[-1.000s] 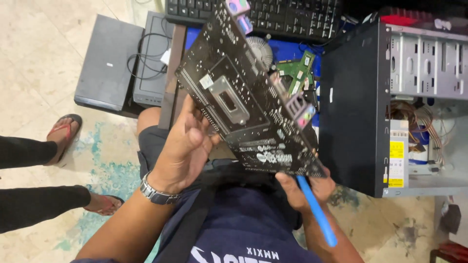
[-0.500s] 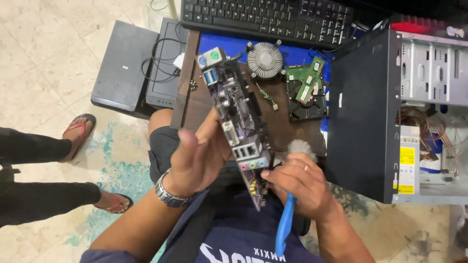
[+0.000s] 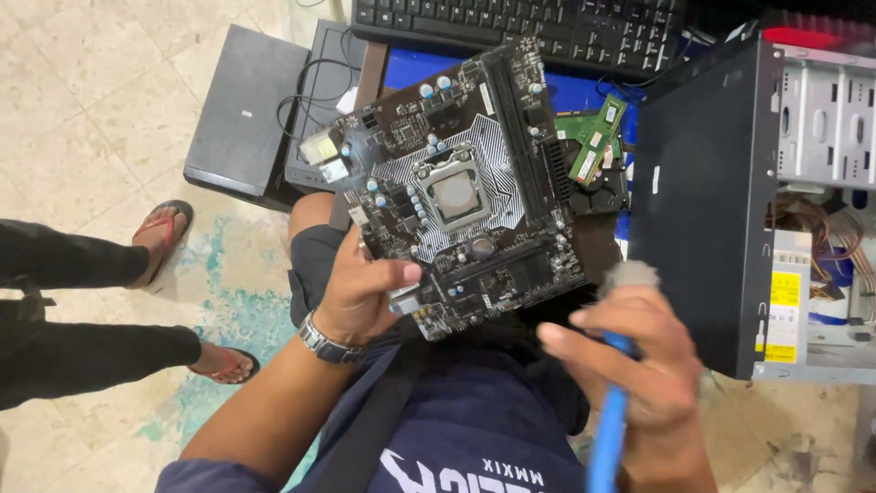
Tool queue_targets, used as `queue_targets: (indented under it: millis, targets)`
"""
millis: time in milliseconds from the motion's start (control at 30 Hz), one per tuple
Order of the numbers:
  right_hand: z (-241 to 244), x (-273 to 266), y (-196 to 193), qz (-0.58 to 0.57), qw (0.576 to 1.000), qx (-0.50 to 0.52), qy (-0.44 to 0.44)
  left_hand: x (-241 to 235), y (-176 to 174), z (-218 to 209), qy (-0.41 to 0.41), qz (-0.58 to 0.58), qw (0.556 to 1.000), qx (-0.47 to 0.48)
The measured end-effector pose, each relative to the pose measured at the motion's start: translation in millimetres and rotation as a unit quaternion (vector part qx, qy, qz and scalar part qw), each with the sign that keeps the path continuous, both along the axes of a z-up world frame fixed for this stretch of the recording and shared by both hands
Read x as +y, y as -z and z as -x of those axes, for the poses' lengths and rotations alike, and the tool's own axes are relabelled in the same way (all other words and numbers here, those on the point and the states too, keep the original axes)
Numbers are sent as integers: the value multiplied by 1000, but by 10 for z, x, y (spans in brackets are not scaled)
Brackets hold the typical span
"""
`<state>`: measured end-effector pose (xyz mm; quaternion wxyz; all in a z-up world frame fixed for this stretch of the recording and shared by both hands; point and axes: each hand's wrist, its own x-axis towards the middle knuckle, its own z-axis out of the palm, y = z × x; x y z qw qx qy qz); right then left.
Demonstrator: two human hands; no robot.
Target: The person cleans a motherboard, a RAM stick, and a hard drive using a blue-handled brush. They hold each component, brush both sides, and place them back on the work surface.
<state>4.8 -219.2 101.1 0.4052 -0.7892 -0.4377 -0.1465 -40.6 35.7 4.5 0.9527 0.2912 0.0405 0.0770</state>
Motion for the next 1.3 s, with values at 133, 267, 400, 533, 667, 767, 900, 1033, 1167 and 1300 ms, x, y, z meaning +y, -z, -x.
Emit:
queue_targets:
  millis: [133,267,400,533,667,767,900,1033,1167,1300]
  targets:
    - [-82,-229,211,-79,996,-29,20,77,107,19,-16,9,997,71]
    - [-108,-311,356,-198,974,50,94,85,17,-66,-109,-21,994,12]
    - [-102,-240,304,-274,906,299,120,175,-174,-134,-221,14,973,66]
    - [-241,-146,487,-219,897,359,139,377,-20,-70,-268,76,951,133]
    - [-377,101,612,-5,957,244,157,462,-255,-162,-246,96,962,73]
    - [-410,300,687,109,966,200,123,501,-330,-129,-323,88,941,49]
    - [-524,465,1079,281,950,34,130,616,-363,-86,-345,83,935,14]
    - [-584,484,1102,305,939,-9,157,732,-372,-66,-359,78,929,48]
    - [-651,450,1150,309,944,22,117,809,-376,-20,-356,35,931,73]
    - [-723,474,1174,298,951,22,75,1005,-288,48,-415,-24,905,89]
